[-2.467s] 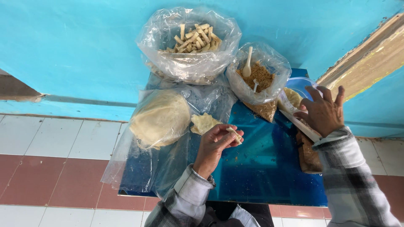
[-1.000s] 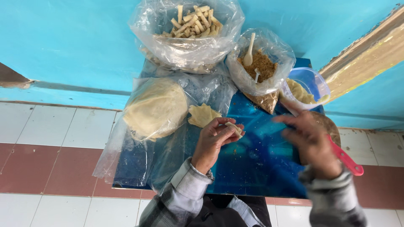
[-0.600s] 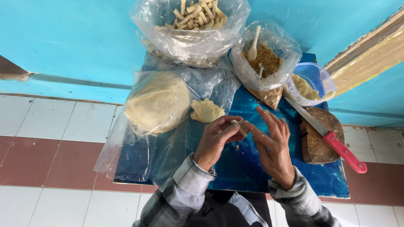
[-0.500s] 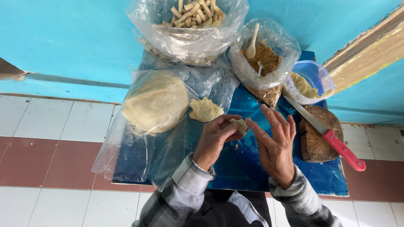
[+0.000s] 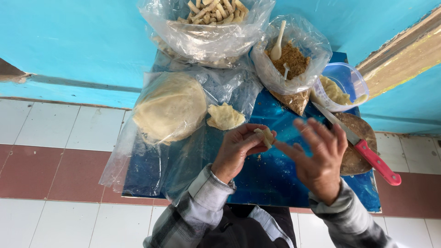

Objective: The person folds small triangular dough wrappers on a small blue table. They spoon brown filling from a plastic bag onto a wrapper, then pinch and fold the dough closed around the filling, repeating the process for each wrapper.

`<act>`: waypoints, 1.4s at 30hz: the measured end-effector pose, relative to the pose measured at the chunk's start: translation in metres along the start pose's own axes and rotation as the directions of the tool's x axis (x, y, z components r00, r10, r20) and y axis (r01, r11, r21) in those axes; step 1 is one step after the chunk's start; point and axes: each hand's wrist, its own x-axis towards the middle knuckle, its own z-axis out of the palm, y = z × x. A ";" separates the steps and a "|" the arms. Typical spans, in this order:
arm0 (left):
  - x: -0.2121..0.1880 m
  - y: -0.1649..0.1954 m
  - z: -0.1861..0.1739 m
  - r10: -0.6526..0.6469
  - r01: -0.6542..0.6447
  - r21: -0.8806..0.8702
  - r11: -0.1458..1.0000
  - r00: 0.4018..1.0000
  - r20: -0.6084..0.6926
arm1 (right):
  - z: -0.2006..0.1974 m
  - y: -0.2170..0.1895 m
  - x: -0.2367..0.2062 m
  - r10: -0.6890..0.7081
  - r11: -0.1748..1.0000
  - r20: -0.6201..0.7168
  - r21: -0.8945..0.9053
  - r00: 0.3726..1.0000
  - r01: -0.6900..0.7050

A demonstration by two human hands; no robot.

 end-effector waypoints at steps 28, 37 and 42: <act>-0.003 -0.009 0.004 0.125 -0.125 -0.108 0.986 0.992 -0.006 | -0.001 -0.040 0.002 0.347 0.872 -0.056 0.386 0.936 -0.300; -0.002 -0.023 -0.013 0.173 -0.164 0.255 0.953 0.985 -0.012 | 0.025 -0.047 -0.002 0.299 0.942 -0.082 0.183 0.951 -0.281; -0.005 -0.016 -0.005 0.409 -0.241 0.908 0.343 0.908 0.086 | 0.039 -0.028 -0.007 0.241 0.942 0.063 0.227 0.968 -0.249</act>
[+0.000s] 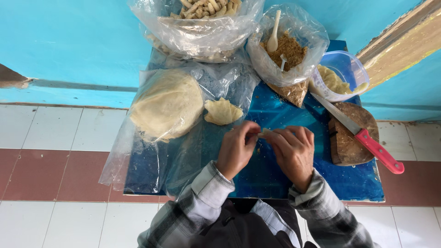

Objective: The person folds small triangular dough wrappers on a small blue table. They spoon brown filling from a plastic bag onto a wrapper, then pinch and fold the dough closed around the filling, repeating the process for each wrapper.

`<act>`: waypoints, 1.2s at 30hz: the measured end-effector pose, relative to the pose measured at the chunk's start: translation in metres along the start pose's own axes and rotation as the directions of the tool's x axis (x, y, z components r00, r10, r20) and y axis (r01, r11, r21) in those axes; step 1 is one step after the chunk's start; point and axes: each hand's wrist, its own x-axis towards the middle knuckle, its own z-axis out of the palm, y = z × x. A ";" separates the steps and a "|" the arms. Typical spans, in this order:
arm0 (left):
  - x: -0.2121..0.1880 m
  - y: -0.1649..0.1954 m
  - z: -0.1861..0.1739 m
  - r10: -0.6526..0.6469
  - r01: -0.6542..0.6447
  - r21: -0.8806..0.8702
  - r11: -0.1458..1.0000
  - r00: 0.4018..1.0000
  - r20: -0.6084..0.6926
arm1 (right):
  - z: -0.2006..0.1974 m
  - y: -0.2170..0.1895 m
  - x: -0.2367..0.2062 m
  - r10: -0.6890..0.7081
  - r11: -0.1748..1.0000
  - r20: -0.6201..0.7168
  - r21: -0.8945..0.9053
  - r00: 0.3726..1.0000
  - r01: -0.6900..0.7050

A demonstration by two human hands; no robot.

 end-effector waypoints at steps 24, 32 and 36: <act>0.007 0.000 0.007 0.115 -0.174 0.364 0.915 0.977 0.179 | 0.023 0.035 0.014 0.287 0.898 0.386 0.210 0.877 -0.386; 0.030 -0.006 0.008 -0.044 -0.064 0.426 0.903 0.969 0.241 | 0.002 0.009 -0.002 -0.056 0.998 0.076 0.021 0.996 0.054; 0.029 -0.006 -0.002 0.004 -0.079 0.320 0.944 0.973 0.229 | 0.006 0.016 0.005 0.008 0.997 0.134 0.078 0.991 -0.019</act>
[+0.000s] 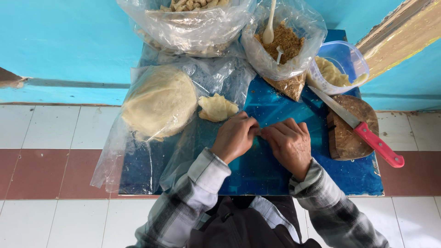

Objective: The person folds small triangular dough wrappers on a small blue table. They spoon brown filling from a plastic bag onto a wrapper, then pinch and fold the dough closed around the filling, repeating the process for each wrapper.

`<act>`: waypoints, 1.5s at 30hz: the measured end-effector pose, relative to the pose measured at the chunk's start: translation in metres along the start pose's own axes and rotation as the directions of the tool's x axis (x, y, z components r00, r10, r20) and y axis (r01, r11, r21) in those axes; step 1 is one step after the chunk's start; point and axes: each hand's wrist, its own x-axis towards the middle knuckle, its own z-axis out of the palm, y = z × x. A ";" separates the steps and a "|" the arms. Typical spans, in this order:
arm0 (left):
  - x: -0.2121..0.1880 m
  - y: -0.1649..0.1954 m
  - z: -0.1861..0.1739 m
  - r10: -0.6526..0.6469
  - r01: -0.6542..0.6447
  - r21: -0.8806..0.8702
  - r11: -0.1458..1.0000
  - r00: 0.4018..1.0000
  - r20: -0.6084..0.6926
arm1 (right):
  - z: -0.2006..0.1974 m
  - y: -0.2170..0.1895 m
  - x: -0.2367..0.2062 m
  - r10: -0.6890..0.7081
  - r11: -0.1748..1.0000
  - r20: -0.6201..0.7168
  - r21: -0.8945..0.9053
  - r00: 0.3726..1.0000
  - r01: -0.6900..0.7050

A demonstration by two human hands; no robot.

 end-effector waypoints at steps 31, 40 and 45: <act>0.003 -0.008 -0.012 0.008 -0.039 -0.358 0.933 0.996 -0.085 | -0.020 -0.010 0.028 -0.082 0.995 0.028 -0.046 0.996 0.083; -0.045 0.006 -0.066 -0.158 -0.077 -0.420 0.904 0.854 -0.496 | -0.046 -0.005 0.154 -0.171 0.985 -0.078 -0.029 0.982 0.169; -0.080 -0.002 -0.060 -0.300 0.094 -0.440 0.893 0.852 -0.428 | -0.015 -0.015 0.250 -0.447 0.894 -0.399 -0.214 0.801 0.392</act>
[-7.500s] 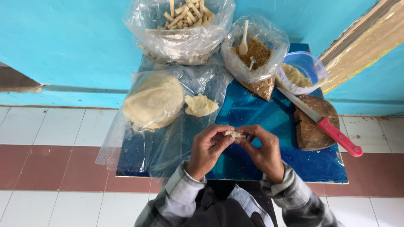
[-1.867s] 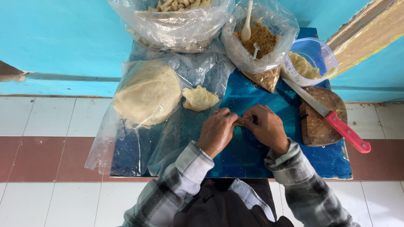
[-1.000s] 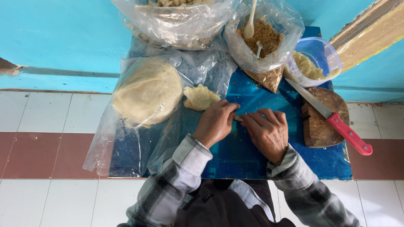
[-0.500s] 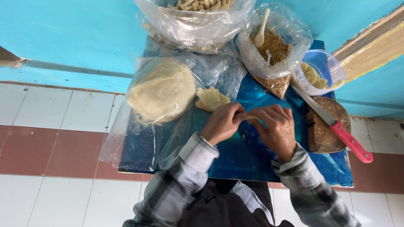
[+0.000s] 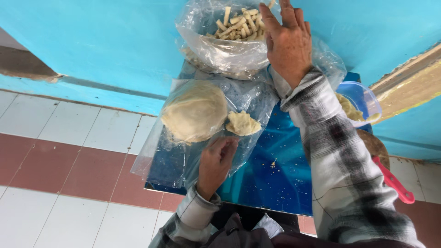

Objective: The person folds small triangular dough wrappers on a small blue table. They spoon brown filling from a plastic bag onto a wrapper, then pinch and fold the dough closed around the filling, repeating the process for each wrapper.

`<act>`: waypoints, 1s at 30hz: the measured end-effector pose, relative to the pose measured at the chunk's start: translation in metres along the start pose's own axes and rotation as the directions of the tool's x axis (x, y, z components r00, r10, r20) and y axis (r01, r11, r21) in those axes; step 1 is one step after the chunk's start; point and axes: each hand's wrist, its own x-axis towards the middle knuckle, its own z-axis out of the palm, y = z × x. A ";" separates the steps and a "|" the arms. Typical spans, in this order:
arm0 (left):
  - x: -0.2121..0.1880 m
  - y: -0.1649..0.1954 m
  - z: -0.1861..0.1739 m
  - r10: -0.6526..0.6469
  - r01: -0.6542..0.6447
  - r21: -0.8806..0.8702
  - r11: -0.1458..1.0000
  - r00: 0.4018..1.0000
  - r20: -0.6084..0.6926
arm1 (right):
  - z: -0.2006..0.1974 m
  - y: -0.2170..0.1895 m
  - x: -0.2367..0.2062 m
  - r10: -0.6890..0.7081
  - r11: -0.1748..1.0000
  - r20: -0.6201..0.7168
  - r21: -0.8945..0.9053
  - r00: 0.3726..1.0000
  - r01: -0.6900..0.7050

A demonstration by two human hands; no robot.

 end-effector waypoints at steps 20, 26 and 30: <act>-0.004 -0.021 0.009 0.159 -0.157 0.219 0.963 0.987 0.008 | 0.027 -0.058 -0.157 0.282 0.753 0.744 0.220 0.606 -0.620; 0.003 -0.012 0.022 0.368 -0.393 0.706 0.590 0.908 0.198 | 0.042 -0.056 -0.164 0.280 0.750 0.676 0.289 0.682 -0.594; 0.005 -0.018 0.024 0.316 -0.445 0.803 0.396 0.887 0.336 | 0.046 -0.049 -0.170 0.179 0.708 0.661 0.427 0.729 -0.562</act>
